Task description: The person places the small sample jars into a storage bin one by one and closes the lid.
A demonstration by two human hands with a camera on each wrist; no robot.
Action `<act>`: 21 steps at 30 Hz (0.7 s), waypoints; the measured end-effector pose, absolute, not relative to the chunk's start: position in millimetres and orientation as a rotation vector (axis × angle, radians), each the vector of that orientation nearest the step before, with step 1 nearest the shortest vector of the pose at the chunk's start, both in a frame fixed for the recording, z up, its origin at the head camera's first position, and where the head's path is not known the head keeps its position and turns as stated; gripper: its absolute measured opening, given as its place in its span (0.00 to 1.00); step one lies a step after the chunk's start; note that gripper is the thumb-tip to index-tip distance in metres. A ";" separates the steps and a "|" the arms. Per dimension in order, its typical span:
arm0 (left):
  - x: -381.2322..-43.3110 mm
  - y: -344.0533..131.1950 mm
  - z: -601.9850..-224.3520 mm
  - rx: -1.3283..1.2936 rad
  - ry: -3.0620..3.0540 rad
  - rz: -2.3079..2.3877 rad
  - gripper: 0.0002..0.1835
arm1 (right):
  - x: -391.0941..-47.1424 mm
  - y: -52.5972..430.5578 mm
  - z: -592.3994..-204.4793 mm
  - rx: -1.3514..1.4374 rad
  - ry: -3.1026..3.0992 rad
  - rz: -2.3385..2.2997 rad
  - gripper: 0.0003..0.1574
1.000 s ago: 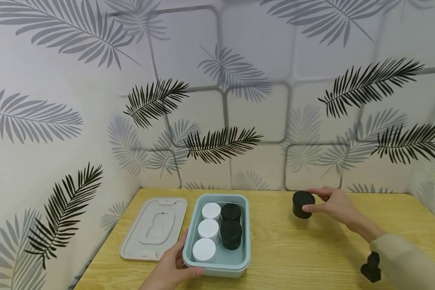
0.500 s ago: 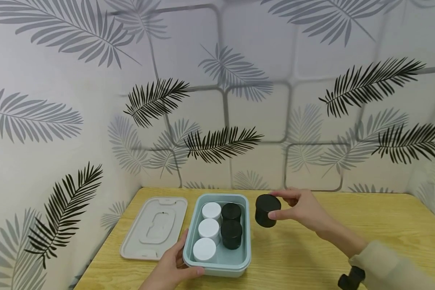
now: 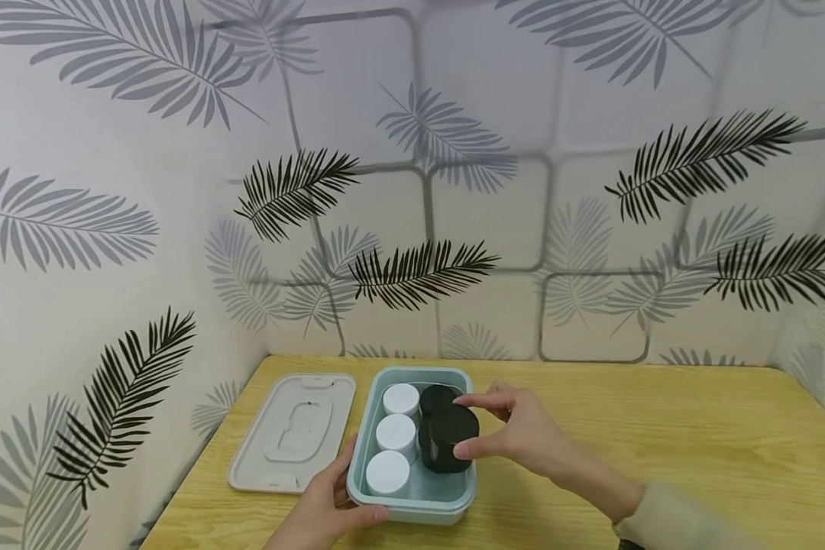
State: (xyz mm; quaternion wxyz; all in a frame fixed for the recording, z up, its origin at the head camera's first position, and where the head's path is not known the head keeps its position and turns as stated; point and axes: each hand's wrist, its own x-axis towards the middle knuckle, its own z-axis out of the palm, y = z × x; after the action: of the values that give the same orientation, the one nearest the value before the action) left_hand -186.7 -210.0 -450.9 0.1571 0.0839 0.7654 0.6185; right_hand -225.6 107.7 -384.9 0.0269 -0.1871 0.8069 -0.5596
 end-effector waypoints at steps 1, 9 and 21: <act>-186.5 -210.1 -451.0 0.243 2.191 1.771 0.63 | -224.9 105.1 -387.7 -0.586 2.483 -1.729 0.38; -186.4 -210.1 -452.2 0.234 2.208 1.758 0.63 | -222.3 91.3 -407.7 -0.572 2.478 -1.707 0.36; -186.8 -210.8 -453.5 0.240 2.207 1.757 0.62 | -215.6 79.1 -428.1 -0.424 2.536 -1.683 0.38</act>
State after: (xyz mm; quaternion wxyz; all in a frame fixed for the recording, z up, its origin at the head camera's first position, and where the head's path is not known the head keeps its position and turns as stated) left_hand -186.8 -210.8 -453.5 0.1546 0.0837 0.7702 0.6131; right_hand -215.6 79.1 -428.1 0.0344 -0.1380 0.8247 -0.5474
